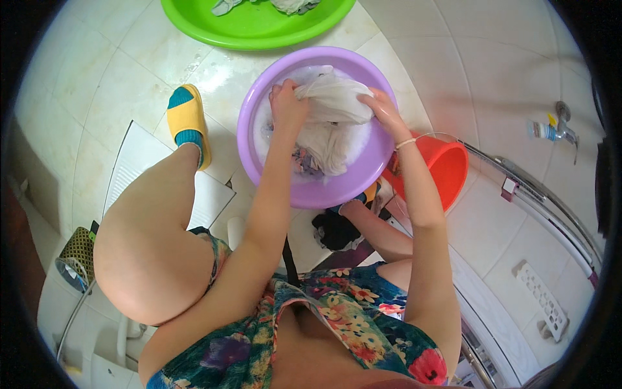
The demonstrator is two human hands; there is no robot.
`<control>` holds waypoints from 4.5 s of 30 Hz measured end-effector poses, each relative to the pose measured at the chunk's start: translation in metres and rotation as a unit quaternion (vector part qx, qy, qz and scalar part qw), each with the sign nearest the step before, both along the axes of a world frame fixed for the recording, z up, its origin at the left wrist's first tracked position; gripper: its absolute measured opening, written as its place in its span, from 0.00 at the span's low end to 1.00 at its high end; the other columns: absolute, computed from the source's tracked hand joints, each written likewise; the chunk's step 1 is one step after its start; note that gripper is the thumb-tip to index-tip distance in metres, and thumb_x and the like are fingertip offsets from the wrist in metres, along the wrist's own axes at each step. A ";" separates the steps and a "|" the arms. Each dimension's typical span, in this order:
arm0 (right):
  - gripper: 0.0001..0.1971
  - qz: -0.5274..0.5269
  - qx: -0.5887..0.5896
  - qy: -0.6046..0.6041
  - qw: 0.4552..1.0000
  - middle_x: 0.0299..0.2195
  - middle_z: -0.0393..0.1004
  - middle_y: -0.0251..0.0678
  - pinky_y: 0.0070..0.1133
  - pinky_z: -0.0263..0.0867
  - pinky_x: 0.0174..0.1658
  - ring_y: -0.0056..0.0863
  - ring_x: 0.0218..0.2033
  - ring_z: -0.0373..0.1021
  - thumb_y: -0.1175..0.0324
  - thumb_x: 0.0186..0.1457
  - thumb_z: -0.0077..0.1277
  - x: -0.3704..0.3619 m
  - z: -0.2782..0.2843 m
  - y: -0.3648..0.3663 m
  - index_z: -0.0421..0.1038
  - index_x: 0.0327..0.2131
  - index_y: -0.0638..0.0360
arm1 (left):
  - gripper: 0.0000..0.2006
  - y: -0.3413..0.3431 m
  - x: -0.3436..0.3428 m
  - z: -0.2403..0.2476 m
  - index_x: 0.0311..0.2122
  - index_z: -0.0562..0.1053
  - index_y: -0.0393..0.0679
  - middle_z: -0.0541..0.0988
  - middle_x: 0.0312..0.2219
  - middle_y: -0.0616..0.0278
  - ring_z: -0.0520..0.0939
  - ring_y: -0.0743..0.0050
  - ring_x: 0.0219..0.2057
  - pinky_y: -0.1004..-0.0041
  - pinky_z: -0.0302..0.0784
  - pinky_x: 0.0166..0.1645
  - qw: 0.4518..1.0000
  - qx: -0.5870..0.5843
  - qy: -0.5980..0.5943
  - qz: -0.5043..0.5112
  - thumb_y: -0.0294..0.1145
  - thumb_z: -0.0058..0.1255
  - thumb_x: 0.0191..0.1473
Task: The person washes clothes by hand in a purple basin filled with soapy water, scrubbing, wringing out, and rinsing different items of clothing.
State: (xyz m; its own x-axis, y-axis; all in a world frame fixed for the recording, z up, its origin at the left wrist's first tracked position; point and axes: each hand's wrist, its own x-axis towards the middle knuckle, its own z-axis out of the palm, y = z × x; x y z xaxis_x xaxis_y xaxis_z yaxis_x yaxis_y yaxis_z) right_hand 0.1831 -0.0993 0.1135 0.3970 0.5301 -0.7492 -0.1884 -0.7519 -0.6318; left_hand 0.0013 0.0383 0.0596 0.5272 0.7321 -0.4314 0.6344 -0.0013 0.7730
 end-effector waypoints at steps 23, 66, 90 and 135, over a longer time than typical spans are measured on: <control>0.08 0.163 0.051 -0.156 0.973 0.23 0.71 0.45 0.28 0.62 0.29 0.36 0.24 0.69 0.70 0.45 0.48 -0.120 0.023 0.041 0.68 0.28 0.65 | 0.20 -0.029 0.021 -0.024 0.44 0.67 0.38 0.73 0.36 0.58 0.75 0.67 0.35 0.68 0.72 0.39 0.599 -0.658 -0.344 0.300 0.44 0.44 0.51; 0.13 0.083 -0.026 -0.509 0.856 0.22 0.70 0.46 0.35 0.63 0.28 0.45 0.24 0.68 0.61 0.51 0.41 -0.064 -0.097 0.037 0.66 0.29 0.62 | 0.24 -0.051 0.023 -0.077 0.46 0.64 0.34 0.70 0.41 0.50 0.73 0.59 0.40 0.63 0.71 0.42 0.905 -0.215 -0.073 0.360 0.45 0.44 0.51; 0.11 0.095 -0.162 -0.443 0.877 0.26 0.72 0.43 0.33 0.63 0.34 0.41 0.30 0.68 0.63 0.52 0.39 -0.049 -0.083 0.026 0.69 0.26 0.57 | 0.23 -0.056 0.037 -0.051 0.46 0.64 0.37 0.71 0.40 0.55 0.74 0.66 0.38 0.70 0.72 0.39 0.695 -0.587 -0.153 0.386 0.46 0.37 0.54; 0.14 0.170 0.123 -0.214 0.954 0.17 0.69 0.43 0.30 0.59 0.24 0.41 0.19 0.64 0.59 0.46 0.49 -0.131 -0.009 0.052 0.66 0.20 0.62 | 0.29 -0.054 0.001 -0.106 0.47 0.62 0.33 0.69 0.42 0.51 0.73 0.59 0.40 0.62 0.70 0.43 0.634 -0.599 -0.271 0.408 0.48 0.44 0.47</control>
State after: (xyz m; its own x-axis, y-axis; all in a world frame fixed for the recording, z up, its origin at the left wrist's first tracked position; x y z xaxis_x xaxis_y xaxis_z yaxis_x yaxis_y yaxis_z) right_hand 0.0520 -0.0478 0.1044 0.4121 0.8213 -0.3946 0.3544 -0.5434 -0.7610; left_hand 0.0024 -0.0162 -0.0461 0.4931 0.1737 -0.8525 -0.3118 0.9500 0.0133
